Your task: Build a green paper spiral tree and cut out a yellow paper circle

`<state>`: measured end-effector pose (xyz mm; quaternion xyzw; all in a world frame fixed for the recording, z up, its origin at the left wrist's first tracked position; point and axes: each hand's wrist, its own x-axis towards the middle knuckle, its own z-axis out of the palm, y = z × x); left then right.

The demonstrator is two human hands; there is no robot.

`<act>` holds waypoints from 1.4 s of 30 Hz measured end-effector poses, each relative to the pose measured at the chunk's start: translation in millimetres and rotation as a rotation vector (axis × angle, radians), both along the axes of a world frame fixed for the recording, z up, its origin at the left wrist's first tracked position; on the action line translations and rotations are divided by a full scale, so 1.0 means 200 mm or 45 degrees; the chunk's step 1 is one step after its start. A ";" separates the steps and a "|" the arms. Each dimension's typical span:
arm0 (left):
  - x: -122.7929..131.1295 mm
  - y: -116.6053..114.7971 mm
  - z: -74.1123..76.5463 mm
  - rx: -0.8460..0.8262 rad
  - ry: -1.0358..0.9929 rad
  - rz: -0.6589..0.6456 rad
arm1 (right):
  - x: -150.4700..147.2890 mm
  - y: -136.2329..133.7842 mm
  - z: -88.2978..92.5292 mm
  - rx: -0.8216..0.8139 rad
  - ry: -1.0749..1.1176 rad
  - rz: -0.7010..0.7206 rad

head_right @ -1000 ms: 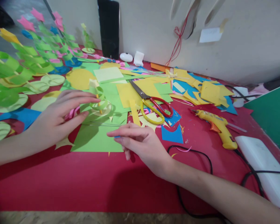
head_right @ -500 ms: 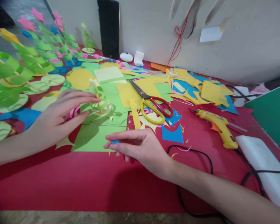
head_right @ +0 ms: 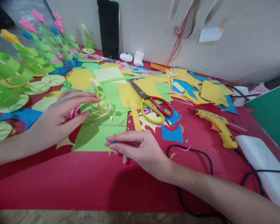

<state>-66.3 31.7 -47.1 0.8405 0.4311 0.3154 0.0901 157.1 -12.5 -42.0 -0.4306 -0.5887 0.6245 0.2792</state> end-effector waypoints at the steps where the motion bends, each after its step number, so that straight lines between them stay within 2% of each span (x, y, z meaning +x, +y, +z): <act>1: 0.00 0.00 0.00 0.004 0.002 -0.001 | 0.00 0.00 0.00 0.021 -0.022 -0.003; 12: -0.01 0.00 0.00 0.007 0.003 0.012 | -0.01 0.00 -0.01 0.087 -0.029 -0.046; 18: 0.00 0.00 0.00 0.000 0.010 0.020 | -0.02 -0.01 -0.01 -0.049 0.162 -0.117; 23: 0.00 0.00 0.00 0.000 0.010 0.024 | -0.03 0.00 0.01 -0.181 0.153 -0.147; 34: -0.01 0.00 0.00 0.025 0.004 0.021 | -0.02 0.01 -0.02 -0.057 0.164 -0.080; 42: 0.00 0.00 -0.01 0.022 0.012 0.023 | -0.02 0.01 -0.01 -0.105 0.126 -0.115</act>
